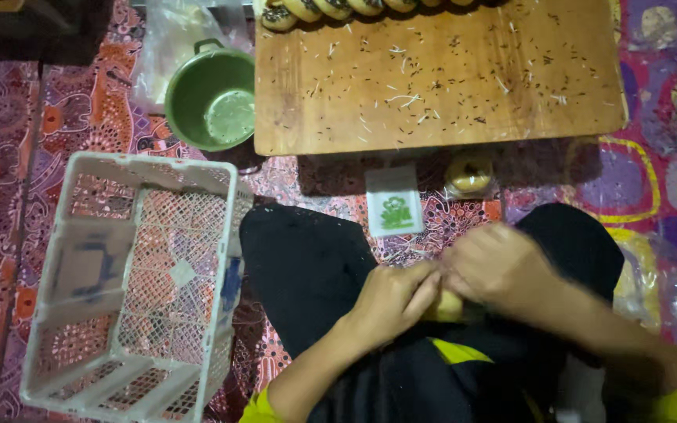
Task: The person sits on a patterned floor mat and repeatedly picks doughnuts from a wooden board, places each into a small plastic bag, and then puts the bagged doughnut into a white plastic crate. The process continues for the duration of the clip.
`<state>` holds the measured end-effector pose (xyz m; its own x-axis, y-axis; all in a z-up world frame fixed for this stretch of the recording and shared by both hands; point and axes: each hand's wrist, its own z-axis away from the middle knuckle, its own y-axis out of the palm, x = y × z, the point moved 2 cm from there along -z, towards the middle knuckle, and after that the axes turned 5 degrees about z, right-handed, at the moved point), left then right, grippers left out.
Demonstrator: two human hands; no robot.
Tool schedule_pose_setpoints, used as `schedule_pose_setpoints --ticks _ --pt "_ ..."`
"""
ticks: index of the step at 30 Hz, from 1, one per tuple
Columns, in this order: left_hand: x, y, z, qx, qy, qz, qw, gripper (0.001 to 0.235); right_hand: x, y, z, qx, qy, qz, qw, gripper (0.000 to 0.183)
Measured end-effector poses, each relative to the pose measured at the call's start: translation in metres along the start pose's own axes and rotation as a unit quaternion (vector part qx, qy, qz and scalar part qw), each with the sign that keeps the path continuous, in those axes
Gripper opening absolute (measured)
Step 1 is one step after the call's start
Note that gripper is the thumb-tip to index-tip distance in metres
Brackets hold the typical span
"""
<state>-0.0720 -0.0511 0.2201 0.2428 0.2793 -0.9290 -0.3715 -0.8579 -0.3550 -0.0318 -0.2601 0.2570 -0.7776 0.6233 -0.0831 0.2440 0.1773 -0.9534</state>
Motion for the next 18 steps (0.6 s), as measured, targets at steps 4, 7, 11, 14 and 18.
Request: schedule_pose_setpoints --ticks 4,7,11,14,18 --pt "-0.008 -0.032 0.007 0.070 -0.086 -0.024 0.994 0.025 -0.088 0.009 0.019 0.273 0.282 0.059 0.918 0.034" --pt "-0.003 -0.015 0.001 0.093 0.220 -0.203 0.950 0.013 -0.021 0.040 0.038 0.108 0.067 -0.157 0.979 0.062" --pt "0.043 0.021 0.002 0.102 0.101 0.292 0.946 0.032 0.062 0.120 0.100 0.143 0.233 -0.606 0.747 0.049" --pt "0.075 0.038 0.011 -0.054 -0.098 0.651 0.751 0.051 0.078 0.134 0.086 -0.047 0.391 -0.737 0.549 0.033" --pt "0.092 0.014 0.026 -0.328 -0.073 0.288 0.897 0.023 0.075 0.150 0.012 -0.141 0.508 -0.778 0.343 0.030"
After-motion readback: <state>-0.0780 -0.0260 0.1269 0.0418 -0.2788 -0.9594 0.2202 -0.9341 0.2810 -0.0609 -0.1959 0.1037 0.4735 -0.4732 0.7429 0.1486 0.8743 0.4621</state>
